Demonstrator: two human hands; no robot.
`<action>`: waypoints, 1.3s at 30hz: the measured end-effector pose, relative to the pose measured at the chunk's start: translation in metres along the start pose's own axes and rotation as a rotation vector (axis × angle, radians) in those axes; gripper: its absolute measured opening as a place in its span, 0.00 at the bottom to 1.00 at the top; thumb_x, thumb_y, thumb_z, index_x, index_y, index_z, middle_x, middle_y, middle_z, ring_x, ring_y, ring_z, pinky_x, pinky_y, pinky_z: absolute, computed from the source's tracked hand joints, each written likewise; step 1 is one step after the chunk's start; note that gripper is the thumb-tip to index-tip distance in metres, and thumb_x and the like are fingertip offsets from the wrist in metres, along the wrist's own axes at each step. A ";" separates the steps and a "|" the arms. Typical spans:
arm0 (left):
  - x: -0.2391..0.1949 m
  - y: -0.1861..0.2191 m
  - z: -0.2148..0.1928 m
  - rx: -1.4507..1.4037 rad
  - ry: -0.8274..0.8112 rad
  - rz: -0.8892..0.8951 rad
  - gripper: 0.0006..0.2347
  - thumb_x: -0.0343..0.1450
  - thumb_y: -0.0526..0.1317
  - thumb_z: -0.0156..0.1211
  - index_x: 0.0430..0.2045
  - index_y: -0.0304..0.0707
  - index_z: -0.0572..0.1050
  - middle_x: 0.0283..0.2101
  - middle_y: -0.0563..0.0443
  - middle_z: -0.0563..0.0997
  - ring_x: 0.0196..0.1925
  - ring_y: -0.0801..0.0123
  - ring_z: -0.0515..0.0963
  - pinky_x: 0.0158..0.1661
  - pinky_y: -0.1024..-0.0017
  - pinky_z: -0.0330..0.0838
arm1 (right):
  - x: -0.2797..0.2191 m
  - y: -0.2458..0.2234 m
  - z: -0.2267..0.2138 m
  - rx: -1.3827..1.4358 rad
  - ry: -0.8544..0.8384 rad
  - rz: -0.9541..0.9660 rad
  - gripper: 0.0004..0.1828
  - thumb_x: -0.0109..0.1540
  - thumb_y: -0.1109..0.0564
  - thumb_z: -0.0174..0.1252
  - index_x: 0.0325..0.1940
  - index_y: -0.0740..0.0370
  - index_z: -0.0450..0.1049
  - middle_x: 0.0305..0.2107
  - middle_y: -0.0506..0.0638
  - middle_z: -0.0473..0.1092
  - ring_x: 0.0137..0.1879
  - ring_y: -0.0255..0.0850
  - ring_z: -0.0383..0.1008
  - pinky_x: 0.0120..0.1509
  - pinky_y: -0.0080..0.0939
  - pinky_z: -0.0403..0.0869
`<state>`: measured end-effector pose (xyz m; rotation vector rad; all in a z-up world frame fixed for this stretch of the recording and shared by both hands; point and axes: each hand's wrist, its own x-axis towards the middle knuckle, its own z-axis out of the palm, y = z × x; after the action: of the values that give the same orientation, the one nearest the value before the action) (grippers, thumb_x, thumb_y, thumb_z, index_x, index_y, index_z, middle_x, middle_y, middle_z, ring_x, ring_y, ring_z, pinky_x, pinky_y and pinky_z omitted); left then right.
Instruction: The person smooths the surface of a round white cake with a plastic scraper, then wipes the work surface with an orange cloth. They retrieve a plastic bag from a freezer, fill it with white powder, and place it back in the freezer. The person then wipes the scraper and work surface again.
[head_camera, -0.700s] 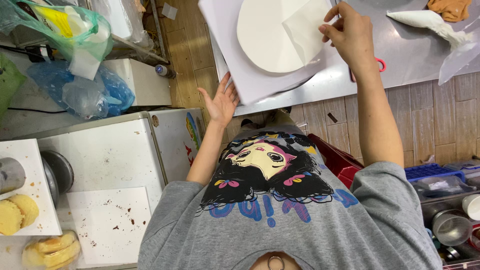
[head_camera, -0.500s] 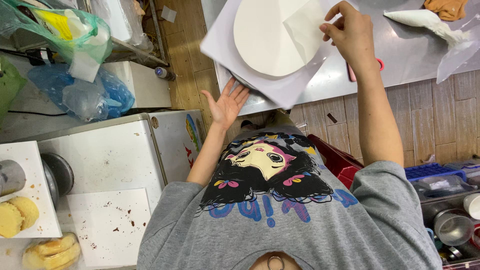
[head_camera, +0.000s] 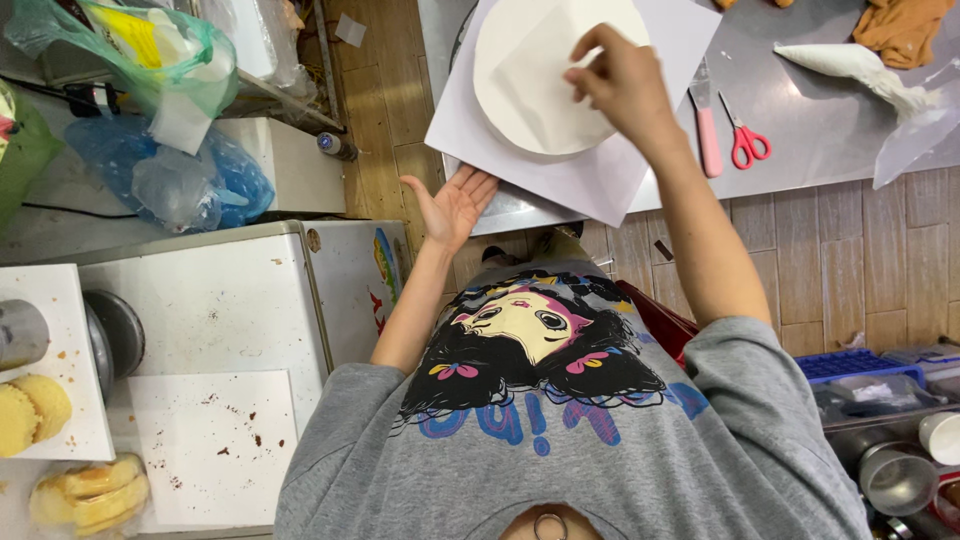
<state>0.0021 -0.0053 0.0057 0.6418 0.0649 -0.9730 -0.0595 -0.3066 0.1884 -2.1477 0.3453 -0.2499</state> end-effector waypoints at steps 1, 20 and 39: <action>-0.001 -0.002 0.000 -0.010 0.005 -0.003 0.62 0.58 0.83 0.21 0.72 0.15 0.43 0.74 0.15 0.48 0.77 0.33 0.53 0.74 0.49 0.47 | 0.003 -0.004 0.009 -0.019 -0.017 -0.019 0.08 0.68 0.60 0.64 0.47 0.65 0.72 0.25 0.50 0.78 0.30 0.33 0.79 0.32 0.33 0.74; 0.006 0.017 0.004 0.040 0.054 -0.013 0.61 0.57 0.83 0.21 0.72 0.22 0.47 0.73 0.24 0.55 0.74 0.38 0.61 0.71 0.38 0.52 | -0.080 0.155 -0.093 0.103 0.476 -0.089 0.22 0.71 0.76 0.46 0.68 0.66 0.59 0.50 0.61 0.81 0.51 0.42 0.85 0.48 0.35 0.79; 0.020 0.027 -0.004 -0.031 0.026 0.004 0.58 0.55 0.83 0.19 0.77 0.42 0.39 0.78 0.33 0.45 0.79 0.42 0.44 0.74 0.41 0.40 | -0.167 0.056 0.042 0.009 0.560 0.035 0.14 0.72 0.65 0.55 0.62 0.67 0.68 0.48 0.59 0.79 0.56 0.46 0.82 0.57 0.40 0.80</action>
<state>0.0361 -0.0078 0.0088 0.6257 0.1021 -0.9582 -0.2125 -0.2483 0.1103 -2.0304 0.6959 -0.8345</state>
